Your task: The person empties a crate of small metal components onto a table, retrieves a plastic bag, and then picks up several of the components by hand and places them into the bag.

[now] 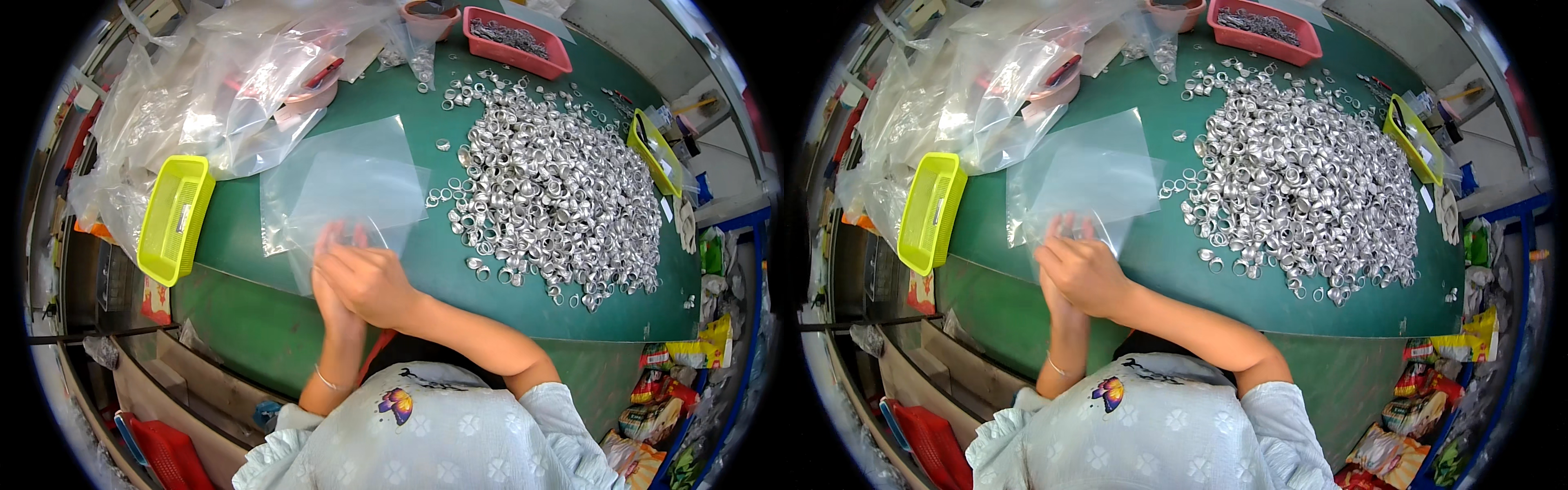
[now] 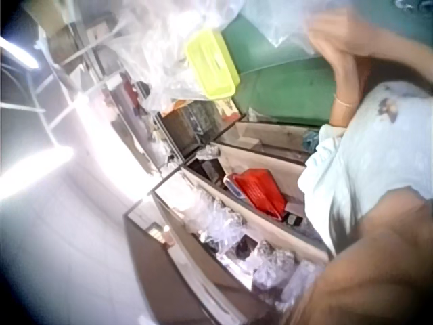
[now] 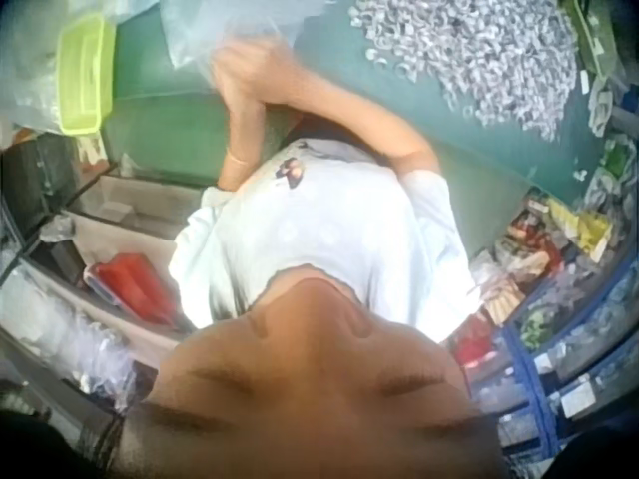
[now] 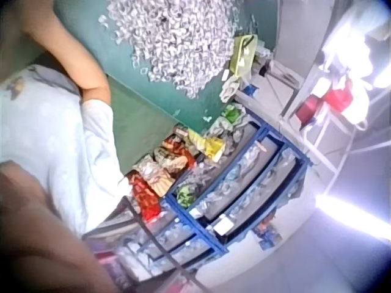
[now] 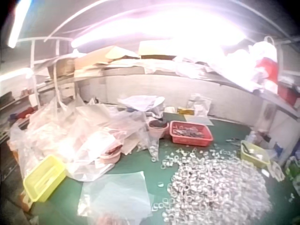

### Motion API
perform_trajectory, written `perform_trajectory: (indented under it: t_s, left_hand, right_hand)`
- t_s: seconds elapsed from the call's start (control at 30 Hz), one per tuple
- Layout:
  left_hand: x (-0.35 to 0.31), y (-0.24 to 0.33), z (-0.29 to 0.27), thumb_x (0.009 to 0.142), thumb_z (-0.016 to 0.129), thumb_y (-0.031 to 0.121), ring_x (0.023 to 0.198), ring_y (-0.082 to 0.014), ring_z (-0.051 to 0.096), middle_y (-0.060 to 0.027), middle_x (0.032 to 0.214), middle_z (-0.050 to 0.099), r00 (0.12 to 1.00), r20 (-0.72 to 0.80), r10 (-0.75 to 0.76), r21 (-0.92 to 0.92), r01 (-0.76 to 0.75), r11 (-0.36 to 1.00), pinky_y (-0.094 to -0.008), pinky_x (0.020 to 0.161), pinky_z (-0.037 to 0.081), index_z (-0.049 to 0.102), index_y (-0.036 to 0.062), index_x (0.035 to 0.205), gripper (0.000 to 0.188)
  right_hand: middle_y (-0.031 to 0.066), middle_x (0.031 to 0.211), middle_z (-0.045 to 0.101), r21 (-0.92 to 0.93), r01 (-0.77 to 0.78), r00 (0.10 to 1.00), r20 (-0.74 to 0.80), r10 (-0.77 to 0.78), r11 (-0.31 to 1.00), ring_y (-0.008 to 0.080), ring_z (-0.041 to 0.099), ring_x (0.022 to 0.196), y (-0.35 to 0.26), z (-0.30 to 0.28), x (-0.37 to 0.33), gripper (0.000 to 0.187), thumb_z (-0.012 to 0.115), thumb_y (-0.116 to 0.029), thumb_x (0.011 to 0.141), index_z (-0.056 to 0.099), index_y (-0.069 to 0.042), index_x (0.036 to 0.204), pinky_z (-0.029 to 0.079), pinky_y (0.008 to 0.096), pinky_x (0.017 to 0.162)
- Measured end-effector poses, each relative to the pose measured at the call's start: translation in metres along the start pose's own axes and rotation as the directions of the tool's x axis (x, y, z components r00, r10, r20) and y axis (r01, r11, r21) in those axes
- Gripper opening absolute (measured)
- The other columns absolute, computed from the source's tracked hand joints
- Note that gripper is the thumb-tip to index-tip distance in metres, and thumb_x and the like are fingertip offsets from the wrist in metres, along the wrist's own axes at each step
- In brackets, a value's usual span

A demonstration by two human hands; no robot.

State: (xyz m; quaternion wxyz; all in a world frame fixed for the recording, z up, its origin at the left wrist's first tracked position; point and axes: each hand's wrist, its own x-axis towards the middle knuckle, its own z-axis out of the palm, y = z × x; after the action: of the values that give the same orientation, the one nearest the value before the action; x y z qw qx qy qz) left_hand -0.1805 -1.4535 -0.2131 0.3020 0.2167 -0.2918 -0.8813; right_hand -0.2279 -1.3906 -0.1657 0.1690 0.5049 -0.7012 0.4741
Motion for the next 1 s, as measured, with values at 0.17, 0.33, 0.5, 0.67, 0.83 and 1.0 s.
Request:
perform_trajectory:
  t_s: [0.17, 0.33, 0.5, 0.67, 0.83, 1.0]
  left_hand:
    - [0.097, 0.034, 0.013, 0.086, 0.051, 0.014, 0.118, -0.0285, 0.035, -0.0166, 0.134, 0.025, 0.992, 0.044, 0.117, 0.018, -0.118, 0.993, -0.0452, 0.095, 0.035, 0.022, 0.0027, 0.135, 0.058]
    - [0.098, 0.036, 0.051, 0.085, 0.054, 0.017, 0.119, -0.0321, 0.033, -0.0176, 0.135, 0.024, 0.993, 0.003, 0.122, 0.364, -0.115, 0.924, -0.0493, 0.096, 0.032, 0.011, 0.0051, 0.139, 0.07]
    - [0.118, 0.032, 0.021, 0.086, 0.053, 0.02, 0.126, -0.0304, 0.028, -0.0193, 0.138, 0.028, 0.922, 0.378, 0.09, 0.849, -0.384, 0.363, -0.0394, 0.099, 0.031, 0.023, 0.0036, 0.137, 0.061]
    - [0.12, 0.036, -0.005, 0.082, 0.053, 0.006, 0.121, -0.0337, 0.039, -0.0228, 0.132, 0.037, 0.85, 0.522, -0.074, 0.848, -0.508, 0.149, -0.0353, 0.098, 0.033, 0.039, 0.0004, 0.127, 0.047]
    - [0.098, 0.038, 0.001, 0.075, 0.047, -0.009, 0.119, -0.0383, 0.038, -0.0234, 0.131, 0.037, 0.755, 0.627, -0.193, 0.762, -0.645, -0.048, -0.0384, 0.098, 0.034, 0.044, 0.0022, 0.122, 0.049]
    - [0.08, 0.011, -0.026, 0.075, 0.049, -0.009, 0.119, -0.0348, 0.04, -0.0185, 0.13, 0.041, 0.662, 0.75, -0.015, 0.661, -0.75, -0.016, -0.0396, 0.099, 0.033, 0.051, 0.0024, 0.115, 0.041]
  right_hand:
    - [0.006, 0.062, 0.044, 0.005, 0.13, 0.991, -0.022, -0.13, 0.992, 0.0201, 0.052, 0.052, 0.008, 0.013, 0.017, 0.014, 0.057, -0.005, 0.063, 0.052, -0.002, 0.076, 0.041, 0.0312, 0.044]
    - [0.0077, 0.065, 0.048, -0.056, -0.019, 0.996, -0.092, 0.014, 0.998, 0.0228, 0.053, 0.051, 0.029, 0.009, 0.017, 0.008, 0.058, -0.004, 0.072, 0.052, -0.002, 0.077, 0.041, 0.0321, 0.044]
    - [0.0094, 0.066, 0.053, -0.076, -0.21, 0.964, -0.185, 0.193, 0.975, 0.0239, 0.056, 0.052, 0.049, -0.007, 0.025, 0.006, 0.058, -0.006, 0.077, 0.055, -0.002, 0.08, 0.042, 0.033, 0.045]
    - [0.0088, 0.063, 0.055, 0.078, -0.29, 0.911, -0.283, 0.3, 0.954, 0.0192, 0.053, 0.05, 0.063, -0.021, 0.037, 0.006, 0.06, -0.004, 0.077, 0.056, -0.002, 0.08, 0.042, 0.0297, 0.046]
    - [0.0117, 0.068, 0.059, 0.079, -0.378, 0.894, -0.227, 0.386, 0.923, 0.0276, 0.06, 0.06, 0.082, -0.031, 0.041, 0.008, 0.059, -0.009, 0.077, 0.055, -0.003, 0.079, 0.046, 0.0357, 0.052]
    - [0.0102, 0.064, 0.057, 0.075, -0.466, 0.855, -0.219, 0.47, 0.882, 0.0246, 0.056, 0.055, 0.097, -0.025, 0.031, 0.009, 0.06, -0.01, 0.077, 0.055, -0.003, 0.078, 0.044, 0.0339, 0.05]
